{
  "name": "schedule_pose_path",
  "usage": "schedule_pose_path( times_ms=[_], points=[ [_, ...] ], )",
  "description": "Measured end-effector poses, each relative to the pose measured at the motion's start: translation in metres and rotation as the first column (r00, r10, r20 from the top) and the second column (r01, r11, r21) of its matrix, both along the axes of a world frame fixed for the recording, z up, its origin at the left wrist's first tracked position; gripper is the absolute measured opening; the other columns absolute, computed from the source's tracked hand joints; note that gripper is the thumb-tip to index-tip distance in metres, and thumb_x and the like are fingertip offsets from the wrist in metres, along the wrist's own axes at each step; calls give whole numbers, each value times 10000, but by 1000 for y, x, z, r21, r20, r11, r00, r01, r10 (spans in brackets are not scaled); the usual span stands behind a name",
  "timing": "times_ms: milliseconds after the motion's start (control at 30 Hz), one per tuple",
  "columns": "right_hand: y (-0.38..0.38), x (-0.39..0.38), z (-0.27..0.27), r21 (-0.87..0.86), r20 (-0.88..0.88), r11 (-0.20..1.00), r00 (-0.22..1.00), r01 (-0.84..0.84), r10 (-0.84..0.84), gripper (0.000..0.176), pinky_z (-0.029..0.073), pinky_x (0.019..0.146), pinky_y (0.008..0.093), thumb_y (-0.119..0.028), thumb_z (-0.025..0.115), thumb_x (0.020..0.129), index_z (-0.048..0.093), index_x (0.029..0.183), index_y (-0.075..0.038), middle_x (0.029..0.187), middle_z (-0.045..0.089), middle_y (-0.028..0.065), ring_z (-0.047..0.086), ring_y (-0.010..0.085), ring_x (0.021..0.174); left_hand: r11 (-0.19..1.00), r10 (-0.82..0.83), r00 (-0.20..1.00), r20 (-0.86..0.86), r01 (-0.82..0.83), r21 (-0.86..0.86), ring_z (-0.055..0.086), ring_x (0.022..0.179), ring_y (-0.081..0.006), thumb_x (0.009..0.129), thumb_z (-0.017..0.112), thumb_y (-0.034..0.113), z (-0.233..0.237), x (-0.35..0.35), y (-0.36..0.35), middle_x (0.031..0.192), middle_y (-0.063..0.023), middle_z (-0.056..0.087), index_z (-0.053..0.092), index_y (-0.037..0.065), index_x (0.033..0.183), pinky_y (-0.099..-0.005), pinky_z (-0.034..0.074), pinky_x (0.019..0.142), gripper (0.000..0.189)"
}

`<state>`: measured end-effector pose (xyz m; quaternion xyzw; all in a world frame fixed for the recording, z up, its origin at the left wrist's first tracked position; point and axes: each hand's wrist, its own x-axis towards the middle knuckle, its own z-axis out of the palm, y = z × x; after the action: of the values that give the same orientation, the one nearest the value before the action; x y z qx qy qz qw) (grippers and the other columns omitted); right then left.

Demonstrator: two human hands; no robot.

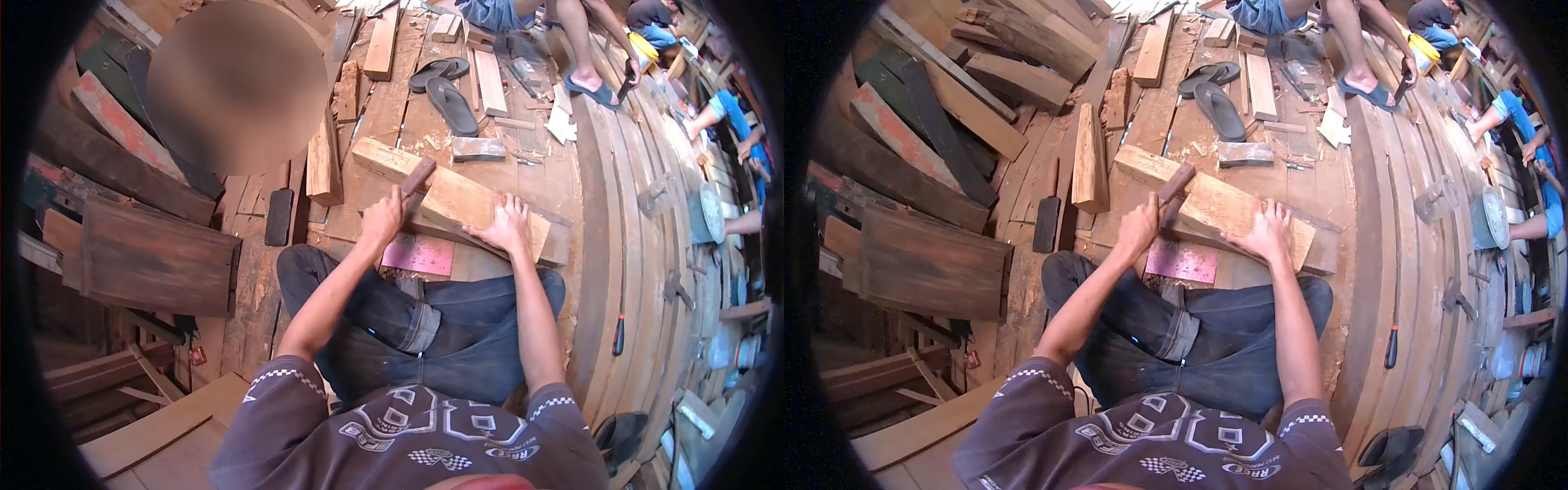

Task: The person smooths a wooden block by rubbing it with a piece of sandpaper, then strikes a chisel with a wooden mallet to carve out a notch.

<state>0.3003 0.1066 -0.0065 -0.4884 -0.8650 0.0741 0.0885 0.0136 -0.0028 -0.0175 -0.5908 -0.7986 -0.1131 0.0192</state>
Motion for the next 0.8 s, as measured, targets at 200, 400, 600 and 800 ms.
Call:
schedule_pose_path(
  times_ms=[200,400,600,800],
  points=[
    [-2,0,3,14,9,1000,1000,2,-2,1283,292,1138,547,-837,705,620,387,1509,32,1357,513,293,458,439,1308,986,166,985,36,-167,19,710,693,-435,1050,443,435,5,-60,12,788,-233,707,524,2,1208,-520,582,558,468],
    [1,2,-7,19,-14,999,1000,-26,26,1278,304,1128,544,-835,708,622,391,1506,33,1348,508,289,464,446,1294,992,125,989,-84,-126,3,725,699,-397,1055,456,400,-5,-47,0,772,-218,709,496,-2,1261,-501,600,599,453],
    [0,-2,3,35,29,999,1000,-11,10,1268,327,1113,539,-834,706,626,402,1498,35,1345,508,285,473,440,1285,996,14,997,78,-8,-86,716,697,-424,1064,408,426,12,-61,11,758,-234,695,504,38,1221,-539,586,574,429],
    [-2,2,0,12,-17,1000,1000,-6,6,1265,325,1116,534,-826,712,626,403,1498,36,1341,511,284,466,440,1293,942,336,941,26,-335,-30,737,732,-389,1066,421,377,0,-74,14,831,-223,719,484,4,1347,-518,595,590,471]
  ],
)
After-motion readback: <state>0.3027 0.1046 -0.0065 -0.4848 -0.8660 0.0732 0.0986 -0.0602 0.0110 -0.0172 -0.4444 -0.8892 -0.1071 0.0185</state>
